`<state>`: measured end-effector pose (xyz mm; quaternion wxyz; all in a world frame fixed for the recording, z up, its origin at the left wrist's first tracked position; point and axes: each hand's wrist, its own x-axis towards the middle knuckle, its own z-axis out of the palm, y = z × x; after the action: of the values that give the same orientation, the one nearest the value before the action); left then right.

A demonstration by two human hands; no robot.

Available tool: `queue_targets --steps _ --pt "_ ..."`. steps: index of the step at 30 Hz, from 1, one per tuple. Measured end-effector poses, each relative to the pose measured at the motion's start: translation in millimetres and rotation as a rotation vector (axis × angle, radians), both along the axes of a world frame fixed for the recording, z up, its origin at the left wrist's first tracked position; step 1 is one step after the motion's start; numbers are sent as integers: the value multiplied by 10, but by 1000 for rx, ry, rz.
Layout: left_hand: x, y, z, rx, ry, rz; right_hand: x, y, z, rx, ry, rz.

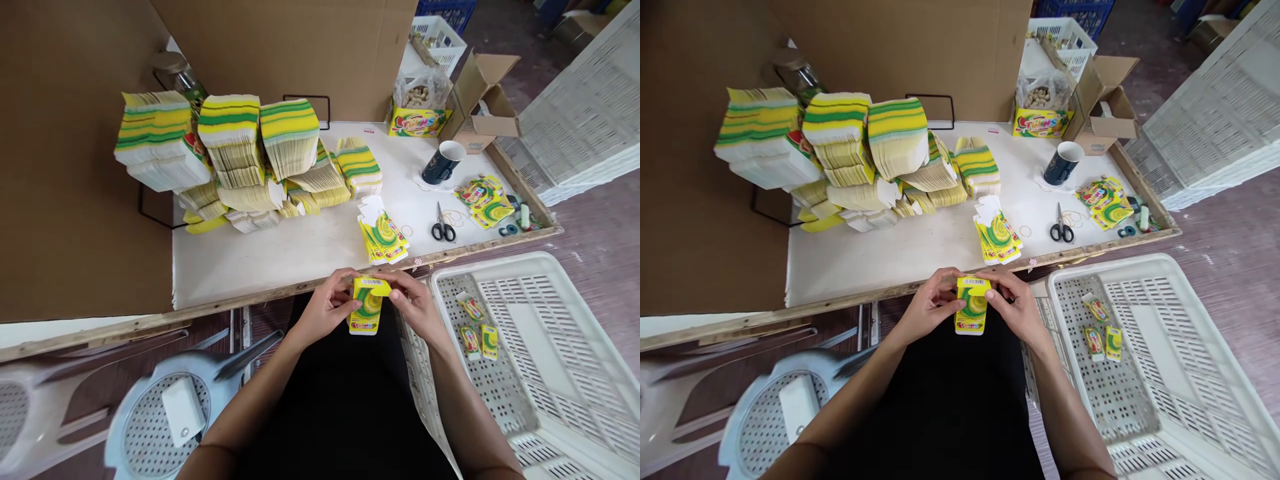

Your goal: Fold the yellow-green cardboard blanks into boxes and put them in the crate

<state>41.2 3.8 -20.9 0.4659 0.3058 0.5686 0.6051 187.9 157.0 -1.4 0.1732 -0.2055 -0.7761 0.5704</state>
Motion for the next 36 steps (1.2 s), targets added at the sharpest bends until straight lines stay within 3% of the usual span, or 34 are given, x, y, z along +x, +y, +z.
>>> queue_targets --steps 4,8,11,15,21,24,27,28,30,31,36 --pt "28 -9 20 -8 34 -12 -15 -27 -9 -10 -110 -13" --pt "46 -7 49 2 25 -65 -49 -48 -29 30 -96 -56" --pt "48 9 63 32 -14 -31 -50 -55 -15 70 -95 -63" --pt "51 37 61 61 -70 24 -36 -53 -26 83 -31 -57" --pt "204 136 50 67 -97 -2 42 -75 -51 -10 73 -189" --pt "254 178 55 106 -58 -31 344 50 155 205 47 -257" --pt "217 189 32 135 63 12 715 305 373 673 -181 -553" --pt "203 191 18 125 100 39 781 396 396 783 -259 -593" --pt "195 199 -8 107 149 71 751 553 326 866 -305 -611" --pt "204 204 -16 105 170 69 652 616 238 838 -282 -579" --pt "244 157 -8 78 291 29 -199 832 -354 476 -218 -491"
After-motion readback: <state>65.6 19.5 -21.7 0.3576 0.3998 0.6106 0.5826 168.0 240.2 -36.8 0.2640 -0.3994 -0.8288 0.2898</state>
